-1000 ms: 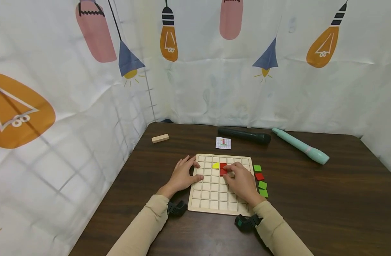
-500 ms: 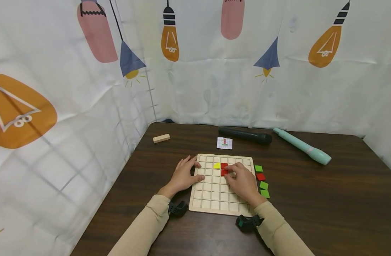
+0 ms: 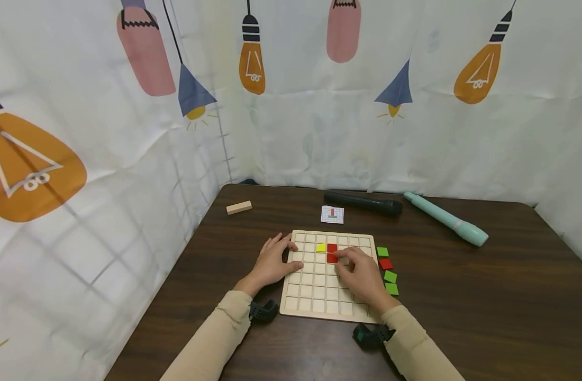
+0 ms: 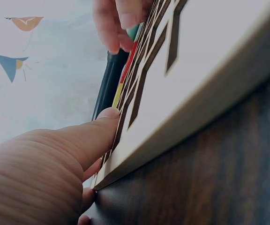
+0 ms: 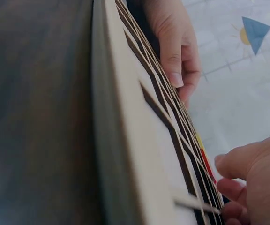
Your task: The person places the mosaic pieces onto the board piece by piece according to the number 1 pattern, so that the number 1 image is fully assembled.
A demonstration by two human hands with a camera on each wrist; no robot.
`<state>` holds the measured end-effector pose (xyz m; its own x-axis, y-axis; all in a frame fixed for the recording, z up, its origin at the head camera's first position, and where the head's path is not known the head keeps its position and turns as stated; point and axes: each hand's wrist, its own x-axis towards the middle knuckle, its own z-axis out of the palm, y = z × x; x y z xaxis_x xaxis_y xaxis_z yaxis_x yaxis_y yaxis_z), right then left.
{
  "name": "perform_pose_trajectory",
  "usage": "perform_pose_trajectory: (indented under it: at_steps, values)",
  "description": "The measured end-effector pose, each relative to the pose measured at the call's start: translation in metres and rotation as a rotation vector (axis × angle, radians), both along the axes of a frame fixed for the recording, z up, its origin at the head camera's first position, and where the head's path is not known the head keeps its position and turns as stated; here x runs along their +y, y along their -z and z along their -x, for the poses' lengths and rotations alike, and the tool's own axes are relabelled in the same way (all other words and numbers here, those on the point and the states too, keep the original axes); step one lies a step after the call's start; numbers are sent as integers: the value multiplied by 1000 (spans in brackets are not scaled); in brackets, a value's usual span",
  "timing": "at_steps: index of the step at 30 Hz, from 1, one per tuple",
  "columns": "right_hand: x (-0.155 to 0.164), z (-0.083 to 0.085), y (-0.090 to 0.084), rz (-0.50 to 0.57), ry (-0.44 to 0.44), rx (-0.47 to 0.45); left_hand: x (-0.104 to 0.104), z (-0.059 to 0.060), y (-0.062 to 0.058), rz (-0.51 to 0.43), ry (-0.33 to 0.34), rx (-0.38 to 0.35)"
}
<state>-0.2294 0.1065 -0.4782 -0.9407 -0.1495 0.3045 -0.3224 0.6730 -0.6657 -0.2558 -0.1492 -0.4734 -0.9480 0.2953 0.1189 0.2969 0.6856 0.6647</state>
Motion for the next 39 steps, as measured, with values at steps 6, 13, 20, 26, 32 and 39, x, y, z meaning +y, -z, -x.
perform_pose_trajectory:
  at_steps: [6,13,20,26,32,39]
  values:
    - [10,-8,4,101,1,78,-3,-1,3,4,-7,-7]
    - [33,-14,1,152,51,148,-5,-1,5,7,-8,-10]
    - [53,-9,-4,116,113,184,-5,1,3,1,-10,-2]
    - [74,-6,-5,74,178,181,-6,5,0,-17,20,-37]
    - [94,-4,-3,36,243,90,-6,7,0,-34,41,-38]
    - [99,-3,-1,-19,225,0,-10,-1,1,-90,49,-74]
